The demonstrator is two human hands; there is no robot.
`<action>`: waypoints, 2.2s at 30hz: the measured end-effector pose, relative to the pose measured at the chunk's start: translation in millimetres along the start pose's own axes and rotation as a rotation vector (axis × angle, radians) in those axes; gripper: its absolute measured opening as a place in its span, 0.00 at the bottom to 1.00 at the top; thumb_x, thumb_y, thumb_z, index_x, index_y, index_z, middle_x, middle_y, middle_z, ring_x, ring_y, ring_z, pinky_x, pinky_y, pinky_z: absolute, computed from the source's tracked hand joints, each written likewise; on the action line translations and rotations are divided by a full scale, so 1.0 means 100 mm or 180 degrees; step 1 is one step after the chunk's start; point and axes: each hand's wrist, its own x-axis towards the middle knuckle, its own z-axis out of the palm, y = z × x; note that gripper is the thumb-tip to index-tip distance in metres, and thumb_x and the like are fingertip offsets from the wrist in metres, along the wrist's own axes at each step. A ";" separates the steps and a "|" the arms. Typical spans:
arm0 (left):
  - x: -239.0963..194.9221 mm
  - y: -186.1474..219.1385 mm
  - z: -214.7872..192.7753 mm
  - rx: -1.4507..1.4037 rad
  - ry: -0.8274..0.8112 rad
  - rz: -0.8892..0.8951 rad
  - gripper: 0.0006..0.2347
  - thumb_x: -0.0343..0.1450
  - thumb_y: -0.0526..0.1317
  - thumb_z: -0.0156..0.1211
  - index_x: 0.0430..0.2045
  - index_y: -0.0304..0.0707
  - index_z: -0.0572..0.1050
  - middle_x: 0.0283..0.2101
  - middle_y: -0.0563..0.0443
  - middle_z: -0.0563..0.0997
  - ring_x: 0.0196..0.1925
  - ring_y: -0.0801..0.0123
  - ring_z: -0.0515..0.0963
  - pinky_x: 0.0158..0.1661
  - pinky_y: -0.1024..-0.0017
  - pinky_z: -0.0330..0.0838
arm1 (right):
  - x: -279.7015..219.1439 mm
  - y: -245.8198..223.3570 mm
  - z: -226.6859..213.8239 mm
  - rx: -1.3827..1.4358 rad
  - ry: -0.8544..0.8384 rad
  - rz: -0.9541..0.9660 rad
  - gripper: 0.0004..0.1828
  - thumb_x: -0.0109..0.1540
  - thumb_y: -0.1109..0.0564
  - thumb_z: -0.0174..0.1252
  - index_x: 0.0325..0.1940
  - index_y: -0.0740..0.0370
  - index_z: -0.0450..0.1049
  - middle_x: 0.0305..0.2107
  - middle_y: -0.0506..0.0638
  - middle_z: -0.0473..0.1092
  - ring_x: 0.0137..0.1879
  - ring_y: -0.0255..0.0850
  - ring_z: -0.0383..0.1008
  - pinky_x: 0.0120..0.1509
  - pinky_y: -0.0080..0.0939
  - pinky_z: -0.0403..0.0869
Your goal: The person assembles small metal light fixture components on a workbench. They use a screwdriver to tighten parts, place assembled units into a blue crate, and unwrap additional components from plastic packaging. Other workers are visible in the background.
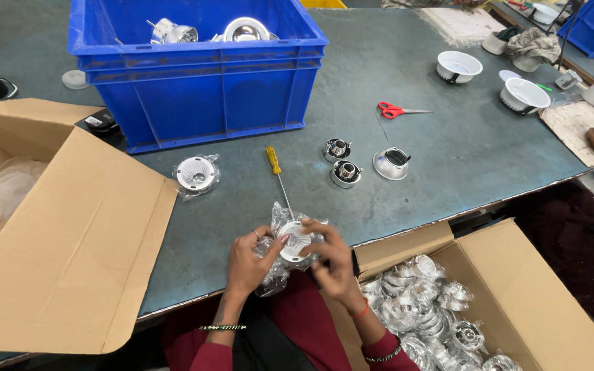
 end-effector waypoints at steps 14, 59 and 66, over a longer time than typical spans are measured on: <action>-0.03 0.12 0.01 0.0343 0.0149 0.0410 0.14 0.62 0.46 0.73 0.33 0.36 0.83 0.31 0.43 0.87 0.33 0.57 0.88 0.35 0.65 0.77 | 0.30 -0.03 0.11 -0.1374 0.0052 0.0774 0.20 0.56 0.60 0.67 0.52 0.63 0.74 0.39 0.58 0.76 0.42 0.52 0.80 0.44 0.46 0.77; 0.00 -0.09 -0.01 -0.0330 -0.0109 0.0341 0.09 0.69 0.39 0.65 0.31 0.29 0.84 0.28 0.46 0.85 0.29 0.73 0.82 0.32 0.73 0.72 | 0.41 -0.18 -0.05 -0.1451 -0.0922 0.0360 0.11 0.55 0.63 0.65 0.41 0.61 0.77 0.37 0.51 0.74 0.46 0.51 0.72 0.48 0.47 0.72; 0.04 -0.04 0.05 -0.0605 0.0050 0.0090 0.08 0.70 0.37 0.63 0.30 0.27 0.83 0.28 0.50 0.84 0.30 0.78 0.80 0.34 0.78 0.72 | 0.28 -0.16 -0.05 -0.1495 -0.0514 -0.0016 0.12 0.57 0.62 0.66 0.45 0.62 0.77 0.38 0.52 0.73 0.42 0.52 0.75 0.44 0.47 0.73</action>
